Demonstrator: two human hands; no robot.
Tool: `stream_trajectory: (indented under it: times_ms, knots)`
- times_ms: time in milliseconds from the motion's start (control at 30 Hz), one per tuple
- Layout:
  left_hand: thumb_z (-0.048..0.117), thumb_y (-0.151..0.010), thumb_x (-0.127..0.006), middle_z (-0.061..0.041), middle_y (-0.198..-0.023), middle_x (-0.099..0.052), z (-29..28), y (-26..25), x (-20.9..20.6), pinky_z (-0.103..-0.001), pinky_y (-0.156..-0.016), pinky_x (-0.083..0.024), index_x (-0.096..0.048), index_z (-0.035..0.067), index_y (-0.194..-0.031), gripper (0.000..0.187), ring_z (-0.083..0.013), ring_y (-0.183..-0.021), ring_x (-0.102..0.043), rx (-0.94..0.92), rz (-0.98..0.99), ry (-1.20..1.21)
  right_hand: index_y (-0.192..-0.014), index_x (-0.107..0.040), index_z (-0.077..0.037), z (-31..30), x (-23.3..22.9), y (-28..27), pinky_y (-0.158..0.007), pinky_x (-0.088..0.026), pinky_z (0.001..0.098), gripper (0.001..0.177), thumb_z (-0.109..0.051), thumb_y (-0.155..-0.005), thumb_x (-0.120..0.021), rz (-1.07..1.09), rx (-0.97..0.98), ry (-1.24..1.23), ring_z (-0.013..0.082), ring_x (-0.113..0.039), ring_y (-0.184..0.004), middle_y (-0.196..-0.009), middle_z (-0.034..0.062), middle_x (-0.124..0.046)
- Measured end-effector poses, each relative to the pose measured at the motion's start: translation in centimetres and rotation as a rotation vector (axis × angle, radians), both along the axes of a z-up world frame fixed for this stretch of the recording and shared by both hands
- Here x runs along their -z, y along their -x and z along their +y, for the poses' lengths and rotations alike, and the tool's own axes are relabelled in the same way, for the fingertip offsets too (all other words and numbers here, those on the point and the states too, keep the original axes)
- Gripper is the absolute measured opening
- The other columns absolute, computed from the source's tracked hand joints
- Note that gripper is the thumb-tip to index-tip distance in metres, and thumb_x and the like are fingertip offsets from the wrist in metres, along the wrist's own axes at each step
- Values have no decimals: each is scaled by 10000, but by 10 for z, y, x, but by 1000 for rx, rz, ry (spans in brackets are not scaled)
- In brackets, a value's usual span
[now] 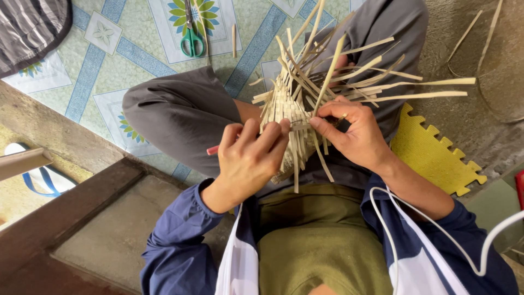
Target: The person weaves a basket from dried plant material by hand, occasionally trimming the leaves with scissors.
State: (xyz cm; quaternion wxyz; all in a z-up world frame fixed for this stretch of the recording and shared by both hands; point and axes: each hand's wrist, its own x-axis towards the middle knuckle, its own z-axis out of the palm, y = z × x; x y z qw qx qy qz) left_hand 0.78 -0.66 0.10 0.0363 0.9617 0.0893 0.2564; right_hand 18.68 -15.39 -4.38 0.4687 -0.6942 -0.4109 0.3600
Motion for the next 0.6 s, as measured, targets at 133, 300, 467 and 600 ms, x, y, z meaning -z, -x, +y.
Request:
stream_trajectory:
  times_ms: [133,300,467,600]
  knots:
    - [78,-971,-630,9,-757,-514,12,5,30,-310,-670,-444,-755,147,-947,145,-203,-659,-528,45,-26,249,-889,-728,-12,-5,6,-3,-756,-518,332,139,-99,-997,-720,27,3,27,172,-632,-843,-806,90,-669]
    - [37,-872,-784,31,-757,-634,10,4,57,-265,-760,-466,-799,172,-963,163,-210,-729,-659,23,-125,937,-912,-734,-16,0,4,-2,-787,-519,314,89,-62,-985,-717,105,-4,4,159,-632,-839,-818,81,-679]
    - [38,-873,-788,38,-747,-659,2,-2,68,-260,-774,-459,-801,191,-943,169,-204,-699,-660,-28,-152,1137,-992,-736,12,8,-12,-1,-863,-531,390,77,-63,-977,-726,27,5,-37,261,-678,-955,-934,146,-708]
    - [131,-878,-811,81,-809,-670,6,-4,73,-248,-784,-441,-790,236,-941,124,-138,-762,-679,2,-103,1116,-1274,-749,-46,8,-6,-26,-881,-461,436,369,-251,-982,-838,-585,77,-200,288,-543,-974,-1218,139,-585]
